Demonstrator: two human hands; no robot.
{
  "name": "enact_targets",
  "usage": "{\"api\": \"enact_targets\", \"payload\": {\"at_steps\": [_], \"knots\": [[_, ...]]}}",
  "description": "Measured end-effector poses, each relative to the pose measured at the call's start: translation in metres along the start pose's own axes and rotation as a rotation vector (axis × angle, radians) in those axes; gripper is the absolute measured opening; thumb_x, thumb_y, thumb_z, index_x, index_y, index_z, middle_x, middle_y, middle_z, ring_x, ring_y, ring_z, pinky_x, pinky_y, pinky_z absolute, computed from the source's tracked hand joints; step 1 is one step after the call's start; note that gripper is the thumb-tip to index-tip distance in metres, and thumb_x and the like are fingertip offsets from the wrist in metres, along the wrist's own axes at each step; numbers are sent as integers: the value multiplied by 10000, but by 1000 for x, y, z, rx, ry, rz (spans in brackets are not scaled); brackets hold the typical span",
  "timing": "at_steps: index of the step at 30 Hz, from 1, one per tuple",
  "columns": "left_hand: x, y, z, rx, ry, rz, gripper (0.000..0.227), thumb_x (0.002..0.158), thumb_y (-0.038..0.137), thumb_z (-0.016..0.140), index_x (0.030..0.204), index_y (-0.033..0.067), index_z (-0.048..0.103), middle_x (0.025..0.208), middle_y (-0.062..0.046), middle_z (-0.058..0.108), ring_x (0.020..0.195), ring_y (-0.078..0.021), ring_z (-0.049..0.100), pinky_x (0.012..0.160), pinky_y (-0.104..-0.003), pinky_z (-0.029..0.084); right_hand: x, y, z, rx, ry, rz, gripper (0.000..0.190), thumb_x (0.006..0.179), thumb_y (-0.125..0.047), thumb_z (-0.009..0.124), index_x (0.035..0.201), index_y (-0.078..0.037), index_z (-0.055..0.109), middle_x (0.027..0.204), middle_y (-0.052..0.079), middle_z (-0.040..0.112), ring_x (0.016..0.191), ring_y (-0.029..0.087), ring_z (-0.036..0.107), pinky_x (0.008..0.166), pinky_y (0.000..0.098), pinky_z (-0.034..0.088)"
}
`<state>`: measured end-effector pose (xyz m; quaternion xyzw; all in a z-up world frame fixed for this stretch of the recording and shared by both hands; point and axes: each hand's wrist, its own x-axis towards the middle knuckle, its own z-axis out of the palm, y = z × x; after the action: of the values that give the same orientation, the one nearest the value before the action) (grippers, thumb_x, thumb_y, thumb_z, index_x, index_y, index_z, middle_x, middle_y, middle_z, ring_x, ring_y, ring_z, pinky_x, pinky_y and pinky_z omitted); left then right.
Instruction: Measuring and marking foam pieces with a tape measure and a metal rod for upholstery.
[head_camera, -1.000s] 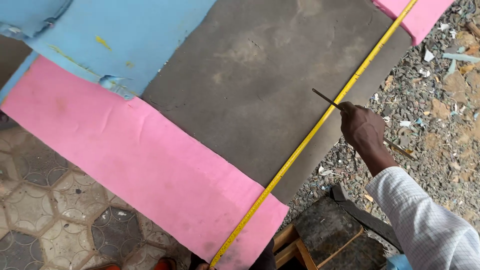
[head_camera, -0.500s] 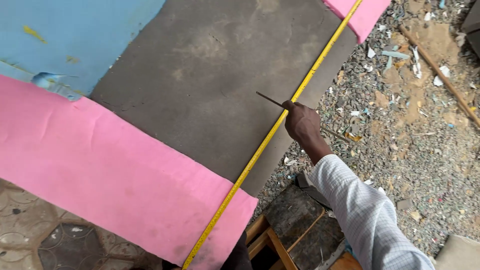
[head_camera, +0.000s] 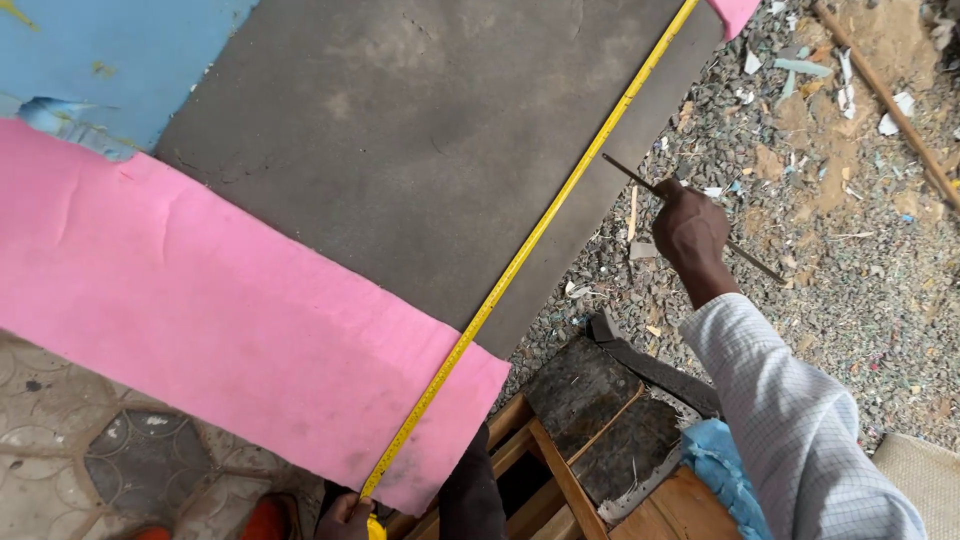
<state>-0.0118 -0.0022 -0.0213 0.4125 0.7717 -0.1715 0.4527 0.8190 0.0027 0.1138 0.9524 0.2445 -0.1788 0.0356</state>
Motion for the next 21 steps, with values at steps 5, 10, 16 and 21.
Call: {"api": "enact_targets", "payload": {"at_steps": [5,10,16,21], "knots": [[-21,24,-14,132,-22,-1,257,1019,416,867,1101,217,1008,975,-25,979,926,-198,859,862,-388,613,-14,-21,-11,-38,-64,4,581,1295,-111,475,1701,-341,824,1406,152,937,874,400,862,665,533,621],[-45,52,-27,55,-74,-108,187,1079,325,863,1089,165,958,1007,-27,964,901,-202,823,845,-391,597,-39,-24,19,-52,-87,-39,435,1422,-280,463,1711,-328,785,770,76,803,503,195,545,423,357,399],[-54,74,-34,46,-110,-158,230,1125,339,857,1146,153,989,1036,-53,932,865,-239,792,723,-414,616,-64,-35,22,17,-79,-62,451,1377,-198,476,1644,-279,830,1014,113,916,526,211,595,433,370,425],[-52,69,-36,47,-82,-131,253,1103,358,872,1167,142,988,961,-114,869,746,-271,756,589,-434,627,-52,-21,23,-20,-71,-44,478,1390,-244,429,1672,-333,805,782,48,757,536,175,492,481,353,348]]}}
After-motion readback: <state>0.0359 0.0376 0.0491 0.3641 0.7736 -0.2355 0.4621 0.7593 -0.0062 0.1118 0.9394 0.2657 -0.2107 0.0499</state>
